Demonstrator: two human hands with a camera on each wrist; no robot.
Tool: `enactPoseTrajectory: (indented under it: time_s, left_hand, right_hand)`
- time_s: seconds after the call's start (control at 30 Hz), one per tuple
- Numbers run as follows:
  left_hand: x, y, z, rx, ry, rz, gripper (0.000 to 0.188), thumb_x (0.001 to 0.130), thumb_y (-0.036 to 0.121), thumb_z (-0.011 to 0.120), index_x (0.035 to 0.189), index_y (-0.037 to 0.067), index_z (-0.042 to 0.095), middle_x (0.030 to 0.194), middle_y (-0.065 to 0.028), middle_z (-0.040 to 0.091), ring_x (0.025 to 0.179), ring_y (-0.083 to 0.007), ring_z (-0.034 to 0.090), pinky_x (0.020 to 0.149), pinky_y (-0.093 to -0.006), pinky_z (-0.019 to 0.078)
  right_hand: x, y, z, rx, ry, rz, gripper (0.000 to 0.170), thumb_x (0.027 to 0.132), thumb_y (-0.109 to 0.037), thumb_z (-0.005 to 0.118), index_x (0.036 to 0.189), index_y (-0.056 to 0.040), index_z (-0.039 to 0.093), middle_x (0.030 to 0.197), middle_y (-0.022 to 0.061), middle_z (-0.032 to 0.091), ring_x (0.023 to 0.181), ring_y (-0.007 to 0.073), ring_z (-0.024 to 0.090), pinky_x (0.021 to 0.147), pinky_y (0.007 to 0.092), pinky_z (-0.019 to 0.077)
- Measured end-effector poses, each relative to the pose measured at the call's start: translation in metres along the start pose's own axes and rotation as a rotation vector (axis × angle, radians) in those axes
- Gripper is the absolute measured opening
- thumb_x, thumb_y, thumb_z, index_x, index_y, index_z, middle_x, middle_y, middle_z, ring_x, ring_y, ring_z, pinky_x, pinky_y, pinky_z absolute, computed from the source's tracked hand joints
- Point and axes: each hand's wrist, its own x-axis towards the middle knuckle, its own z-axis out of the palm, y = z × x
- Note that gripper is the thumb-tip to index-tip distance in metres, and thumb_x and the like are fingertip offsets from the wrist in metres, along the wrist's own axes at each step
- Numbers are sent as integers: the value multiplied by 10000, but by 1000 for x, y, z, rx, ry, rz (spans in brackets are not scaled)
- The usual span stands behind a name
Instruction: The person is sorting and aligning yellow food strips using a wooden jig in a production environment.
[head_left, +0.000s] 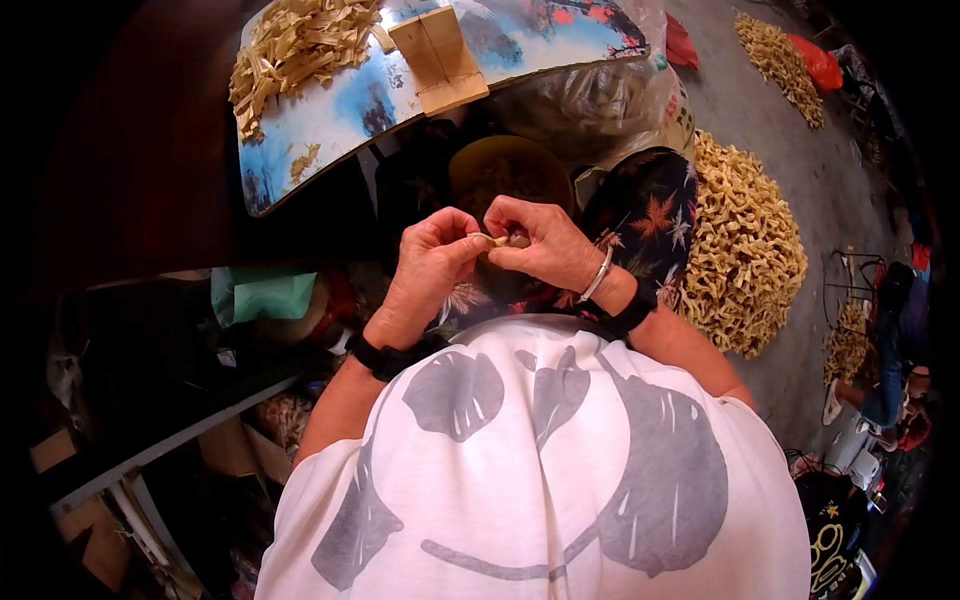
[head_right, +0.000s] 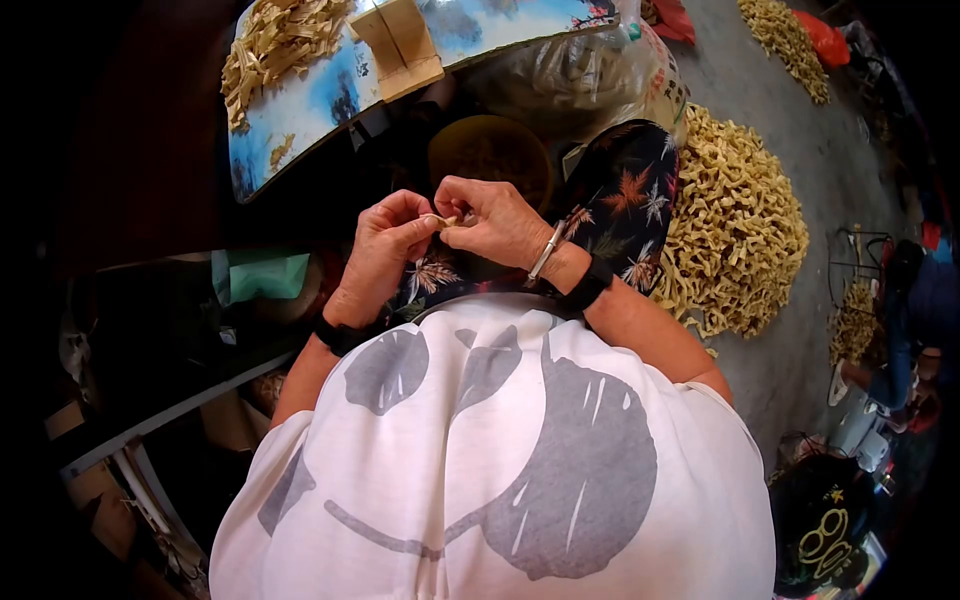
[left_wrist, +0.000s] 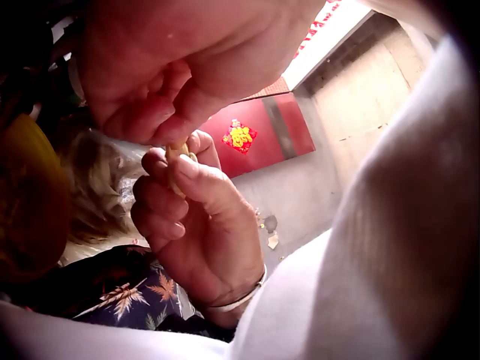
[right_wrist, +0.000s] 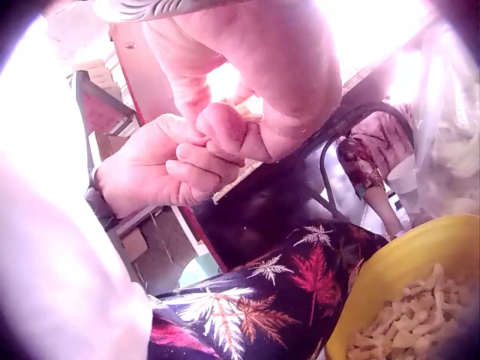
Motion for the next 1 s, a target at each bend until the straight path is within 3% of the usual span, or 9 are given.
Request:
enactPoseTrajectory:
  time_s: [0.07, 0.17, 0.33, 0.47, 0.63, 0.73, 0.83, 0.97, 1.0]
  left_hand:
    - [-2, -1, -1, 58, 17, 27, 29, 924, 58, 623, 915, 34, 610, 782, -3, 614, 635, -50, 530, 554, -194, 418]
    - [-1, -3, -1, 28, 4, 57, 52, 936, 78, 616, 951, 31, 602, 794, -16, 621, 644, -61, 549, 561, -199, 437]
    - [1, 6, 0, -102, -90, 36, 96, 950, 107, 612, 1010, 36, 586, 803, -25, 624, 654, -72, 573, 571, -203, 467]
    - [4, 6, 4, -57, -25, 36, 89, 954, 110, 609, 1004, 37, 600, 768, -10, 607, 610, -54, 523, 531, -187, 407]
    - [6, 7, -2, -13, 9, 91, 76, 945, 92, 610, 993, 34, 614, 686, 12, 549, 534, -38, 411, 474, -191, 305]
    - [5, 11, -6, -255, -46, -19, 89, 937, 69, 599, 1012, 24, 610, 656, 18, 516, 518, -42, 392, 467, -199, 301]
    - [12, 2, -22, -582, -34, 33, 122, 932, 61, 591, 1044, 14, 596, 660, 15, 515, 520, -48, 402, 475, -206, 318]
    - [9, -1, 0, -493, 47, -45, 351, 895, 38, 638, 1236, 9, 559, 944, -21, 613, 676, -59, 496, 603, -201, 408]
    - [8, -7, 3, -467, -52, 18, 439, 882, 44, 667, 1299, 13, 535, 1060, -29, 615, 741, -61, 516, 659, -200, 428]
  right_hand:
    - [-4, -1, -1, -19, -6, -5, 214, 812, -153, 724, 917, -43, 574, 744, 26, 592, 656, 106, 539, 619, 256, 482]
    - [-8, -4, 6, 380, 33, 177, 177, 863, -156, 709, 898, -26, 595, 765, 23, 620, 622, 83, 540, 583, 231, 478]
    - [-10, 3, 1, 304, -6, 287, 193, 908, -197, 691, 943, -16, 631, 760, 11, 632, 613, 48, 553, 543, 188, 452]
    - [-13, 12, 1, 585, -94, 288, 178, 954, -208, 631, 952, -31, 646, 721, -26, 609, 593, 27, 541, 532, 164, 432]
    - [-15, 2, -4, 559, -78, 368, 185, 983, -195, 570, 953, -32, 653, 699, -39, 593, 568, 27, 532, 521, 163, 427]
    - [-17, 4, -8, 651, -92, 430, 171, 990, -168, 551, 966, -25, 643, 707, -33, 599, 569, 26, 533, 516, 155, 416]
    - [-16, 14, -7, 789, -38, 452, 170, 995, -152, 529, 972, -23, 637, 705, -23, 606, 559, 33, 539, 511, 152, 416]
    - [-16, 8, -3, 826, 15, 438, 180, 995, -154, 508, 976, -27, 634, 703, -13, 612, 551, 45, 549, 507, 154, 427]
    - [-15, 8, 0, 830, 10, 429, 179, 995, -155, 506, 974, -30, 632, 703, -13, 611, 553, 46, 551, 507, 155, 428]
